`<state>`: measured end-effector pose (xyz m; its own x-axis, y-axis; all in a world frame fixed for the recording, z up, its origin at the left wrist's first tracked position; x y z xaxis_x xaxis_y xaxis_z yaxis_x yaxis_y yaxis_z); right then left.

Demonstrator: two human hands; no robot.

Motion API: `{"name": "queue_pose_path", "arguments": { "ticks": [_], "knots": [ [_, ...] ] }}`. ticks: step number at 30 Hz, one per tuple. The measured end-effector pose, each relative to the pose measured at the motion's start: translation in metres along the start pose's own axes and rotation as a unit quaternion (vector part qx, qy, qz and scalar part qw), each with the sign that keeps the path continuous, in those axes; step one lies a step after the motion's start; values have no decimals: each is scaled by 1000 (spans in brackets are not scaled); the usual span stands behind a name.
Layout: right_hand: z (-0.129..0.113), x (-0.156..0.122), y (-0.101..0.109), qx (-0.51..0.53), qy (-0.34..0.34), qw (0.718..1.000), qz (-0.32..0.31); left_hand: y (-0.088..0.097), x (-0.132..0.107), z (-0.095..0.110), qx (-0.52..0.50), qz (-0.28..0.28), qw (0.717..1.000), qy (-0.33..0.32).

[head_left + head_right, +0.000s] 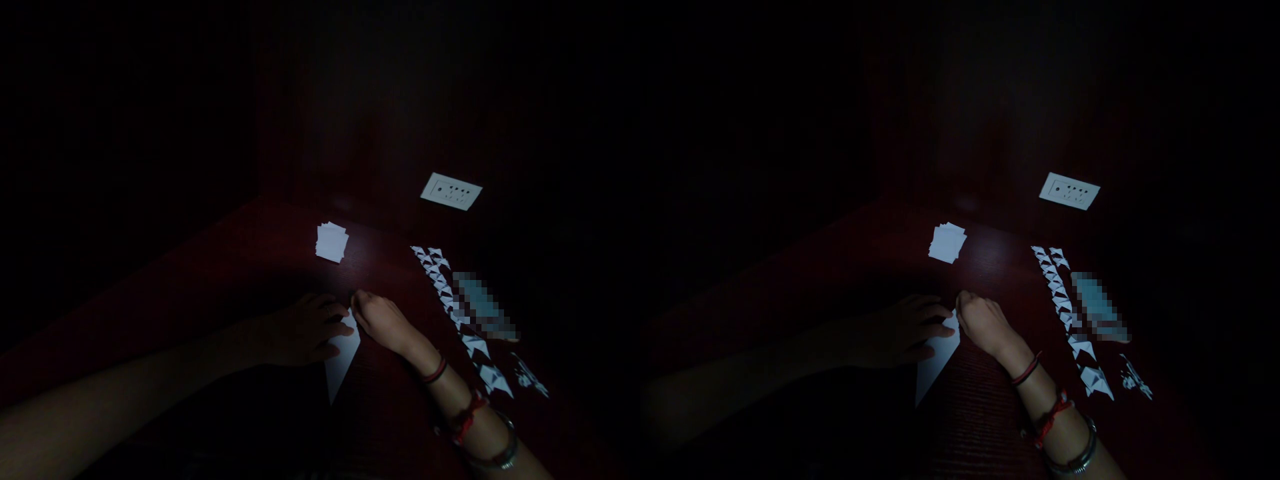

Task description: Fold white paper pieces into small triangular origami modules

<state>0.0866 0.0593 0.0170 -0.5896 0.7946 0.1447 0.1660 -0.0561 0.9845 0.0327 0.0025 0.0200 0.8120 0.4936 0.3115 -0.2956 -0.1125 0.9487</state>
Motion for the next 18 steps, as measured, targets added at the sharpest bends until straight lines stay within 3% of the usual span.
{"name": "queue_pose_path", "arguments": {
  "ticks": [18],
  "knots": [
    [11,3,-3,-40,-27,999,15,-3,-1,-1,2,-29,1000,7]
  ]
}}
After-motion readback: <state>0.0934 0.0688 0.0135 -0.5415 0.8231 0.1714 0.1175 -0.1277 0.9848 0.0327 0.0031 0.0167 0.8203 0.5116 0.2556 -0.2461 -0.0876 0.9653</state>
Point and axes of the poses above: each hand's wrist, its own x-axis towards the middle knuckle, its own y-axis out of the back of the hand, z = x × y, the point moved 10 cm from there along x, towards the middle knuckle, and after that the axes turned 4 degrees about z, right-handed, at the moved point
